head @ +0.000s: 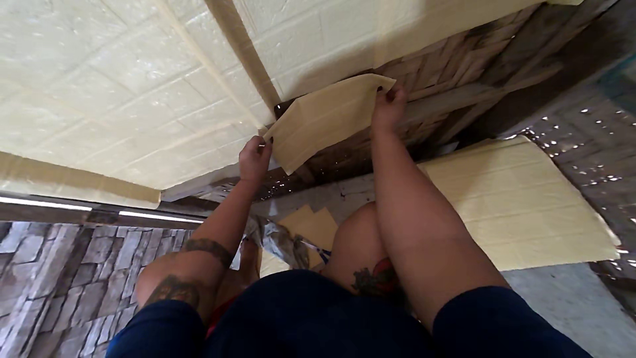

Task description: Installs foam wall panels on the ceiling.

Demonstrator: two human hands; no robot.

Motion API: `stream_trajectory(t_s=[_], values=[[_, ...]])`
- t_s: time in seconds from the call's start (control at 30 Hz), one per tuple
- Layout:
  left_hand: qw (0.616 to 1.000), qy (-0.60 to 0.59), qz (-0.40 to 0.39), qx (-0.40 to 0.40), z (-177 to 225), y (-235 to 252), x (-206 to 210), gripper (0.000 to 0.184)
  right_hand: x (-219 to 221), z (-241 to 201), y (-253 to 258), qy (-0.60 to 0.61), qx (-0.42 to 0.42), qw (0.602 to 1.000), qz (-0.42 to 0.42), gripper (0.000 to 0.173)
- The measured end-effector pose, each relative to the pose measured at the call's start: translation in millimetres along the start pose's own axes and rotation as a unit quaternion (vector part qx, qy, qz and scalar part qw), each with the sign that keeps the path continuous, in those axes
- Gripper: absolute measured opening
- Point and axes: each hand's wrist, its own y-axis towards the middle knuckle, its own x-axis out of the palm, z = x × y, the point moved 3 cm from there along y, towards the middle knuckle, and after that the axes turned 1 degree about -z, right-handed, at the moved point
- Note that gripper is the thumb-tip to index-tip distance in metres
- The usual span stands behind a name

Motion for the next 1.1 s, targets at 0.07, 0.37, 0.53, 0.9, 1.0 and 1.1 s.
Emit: stream_trajectory(t_s=[0.07, 0.37, 0.53, 0.9, 1.0, 1.1], values=[[1.0, -0.003, 0.001, -0.001, 1, 0, -1, 0.027, -2, -3, -1, -0.028, 0.012, 0.999, -0.019, 0.039], [0.999, 0.007, -0.036, 0.004, 0, -7, -7, 0.028, -5, -13, -10, -0.047, 0.03, 0.998, -0.037, 0.046], [0.991, -0.041, -0.114, 0.061, -6, -34, -32, 0.023, -32, -10, -14, -0.033, 0.045, 0.997, -0.058, 0.036], [0.975, 0.001, -0.161, 0.154, 5, -107, -137, 0.019, -86, -14, -33, -0.077, 0.068, 0.985, -0.14, 0.04], [0.977, -0.028, -0.14, 0.158, 3, -120, -137, 0.02, -81, -33, -48, -0.173, 0.02, 0.965, -0.196, 0.042], [0.978, -0.053, -0.154, 0.13, -4, -130, -123, 0.02, -52, -71, -104, -0.211, -0.015, 0.925, -0.315, 0.04]])
